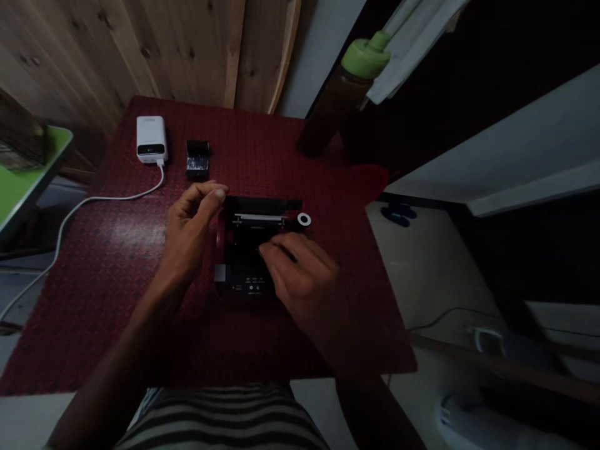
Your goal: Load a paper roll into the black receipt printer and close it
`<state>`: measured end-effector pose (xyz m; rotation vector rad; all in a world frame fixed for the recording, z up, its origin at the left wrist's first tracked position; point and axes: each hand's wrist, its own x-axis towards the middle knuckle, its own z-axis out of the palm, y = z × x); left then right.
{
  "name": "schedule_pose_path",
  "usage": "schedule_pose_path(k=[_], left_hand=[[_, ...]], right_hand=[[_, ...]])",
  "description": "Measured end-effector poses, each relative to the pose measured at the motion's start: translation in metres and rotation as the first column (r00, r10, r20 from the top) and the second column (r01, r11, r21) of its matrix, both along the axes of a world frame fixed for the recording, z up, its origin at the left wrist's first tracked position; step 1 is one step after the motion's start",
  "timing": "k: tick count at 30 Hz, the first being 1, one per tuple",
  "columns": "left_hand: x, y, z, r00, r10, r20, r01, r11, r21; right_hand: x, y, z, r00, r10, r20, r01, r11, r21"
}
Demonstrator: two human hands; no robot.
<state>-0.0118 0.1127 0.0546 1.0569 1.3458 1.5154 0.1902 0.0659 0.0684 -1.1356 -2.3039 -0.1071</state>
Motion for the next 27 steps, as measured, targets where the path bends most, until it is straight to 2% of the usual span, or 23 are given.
schedule_pose_path(k=[5, 10, 14, 18, 22, 27], left_hand=[[-0.004, -0.033, -0.01, 0.997, -0.071, 0.039, 0.074, 0.994, -0.084], [-0.003, -0.055, -0.018, 0.994, -0.101, 0.04, 0.105, 0.986, -0.129], [-0.003, -0.061, -0.024, 0.99, -0.136, 0.022, 0.138, 0.984, -0.116], [-0.003, -0.065, -0.027, 0.989, -0.148, 0.021, 0.15, 0.979, -0.137], [-0.002, -0.066, -0.027, 0.987, -0.162, 0.019, 0.163, 0.978, -0.128], [-0.001, -0.067, -0.026, 0.988, -0.153, 0.02, 0.155, 0.977, -0.145]], right_hand=[[0.006, -0.026, 0.0, 0.999, 0.017, 0.039, -0.018, 1.0, 0.01], [0.007, -0.03, -0.003, 0.999, 0.026, 0.027, -0.028, 0.998, 0.052], [0.007, -0.028, -0.005, 1.0, 0.0, -0.021, 0.001, 0.998, 0.069], [0.009, -0.029, -0.006, 0.994, 0.049, -0.102, -0.051, 0.998, -0.022], [0.009, -0.032, -0.004, 0.992, 0.037, -0.12, -0.049, 0.994, -0.095], [0.006, -0.035, -0.009, 0.987, 0.008, -0.163, -0.027, 0.993, -0.111]])
